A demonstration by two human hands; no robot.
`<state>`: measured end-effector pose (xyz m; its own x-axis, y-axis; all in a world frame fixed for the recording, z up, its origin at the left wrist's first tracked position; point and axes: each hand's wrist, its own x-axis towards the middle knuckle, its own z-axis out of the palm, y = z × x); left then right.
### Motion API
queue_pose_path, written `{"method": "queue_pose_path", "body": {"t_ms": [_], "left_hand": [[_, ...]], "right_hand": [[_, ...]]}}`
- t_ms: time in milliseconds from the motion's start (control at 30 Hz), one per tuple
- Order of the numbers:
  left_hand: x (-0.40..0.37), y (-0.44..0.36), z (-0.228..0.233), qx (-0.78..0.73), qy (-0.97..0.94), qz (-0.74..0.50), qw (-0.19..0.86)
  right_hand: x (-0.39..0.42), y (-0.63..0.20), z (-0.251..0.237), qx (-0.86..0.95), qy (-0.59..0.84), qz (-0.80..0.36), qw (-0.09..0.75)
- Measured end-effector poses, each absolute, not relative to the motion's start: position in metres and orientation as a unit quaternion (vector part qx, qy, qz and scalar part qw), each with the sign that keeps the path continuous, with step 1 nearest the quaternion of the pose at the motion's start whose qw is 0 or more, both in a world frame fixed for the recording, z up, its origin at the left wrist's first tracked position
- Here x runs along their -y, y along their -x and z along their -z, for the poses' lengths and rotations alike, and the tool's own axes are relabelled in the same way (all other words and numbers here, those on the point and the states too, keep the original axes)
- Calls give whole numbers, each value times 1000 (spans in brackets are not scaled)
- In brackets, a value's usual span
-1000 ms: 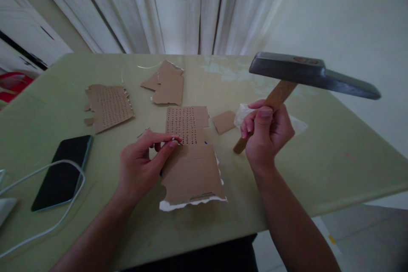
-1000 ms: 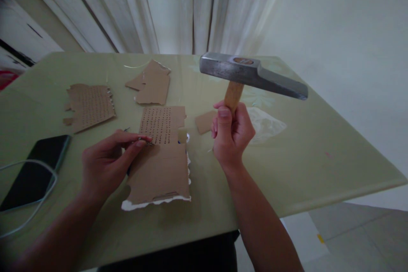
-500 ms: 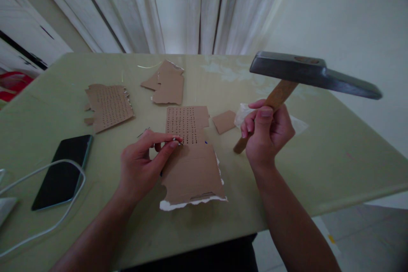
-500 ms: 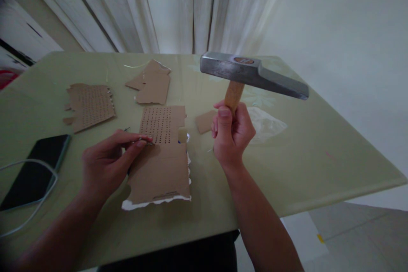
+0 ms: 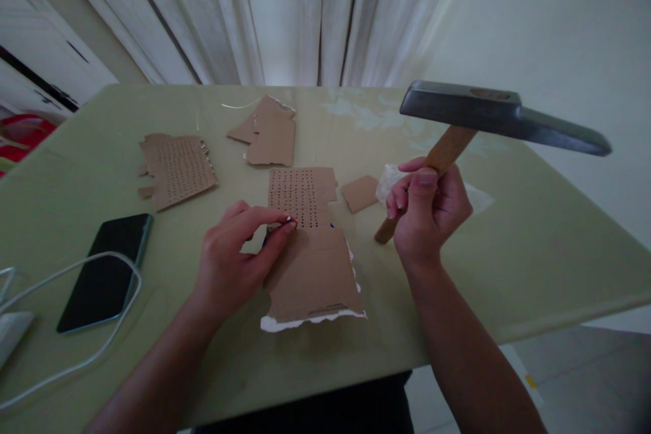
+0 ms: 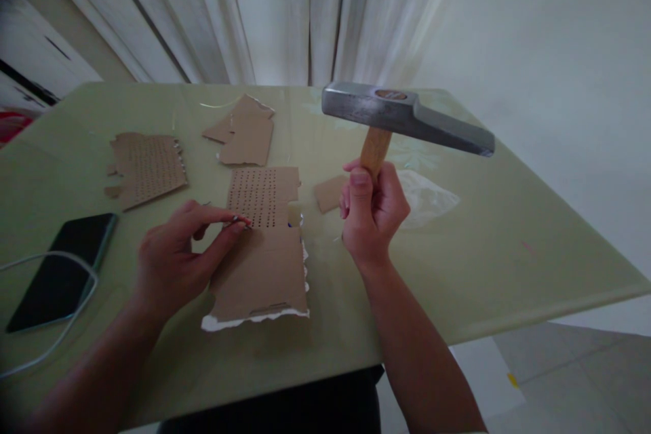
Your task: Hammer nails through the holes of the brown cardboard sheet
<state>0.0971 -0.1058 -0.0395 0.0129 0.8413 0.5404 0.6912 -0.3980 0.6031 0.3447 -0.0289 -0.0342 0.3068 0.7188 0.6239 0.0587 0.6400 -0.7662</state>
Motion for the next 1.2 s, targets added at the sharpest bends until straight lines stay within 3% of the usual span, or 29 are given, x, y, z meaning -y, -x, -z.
{"method": "queue_pose_path", "body": {"t_ms": [433, 667, 800, 900, 1100, 1200], "left_hand": [[98, -95, 41, -523, -716, -447, 122], [91, -96, 49, -501, -721, -460, 128], [87, -97, 52, -492, -722, -465, 141], [84, -98, 53, -489, -722, -471, 137], [83, -100, 54, -512, -728, -433, 142], [84, -100, 51, -518, -728, -423, 151]], "right_hand": [[31, -347, 40, 590, 370, -254, 671], [61, -354, 11, 712, 428, -324, 453], [84, -356, -29, 803, 450, -215, 326], [93, -356, -52, 827, 468, -142, 277], [102, -346, -72, 837, 528, -92, 116], [106, -341, -77, 831, 547, -60, 82]]}}
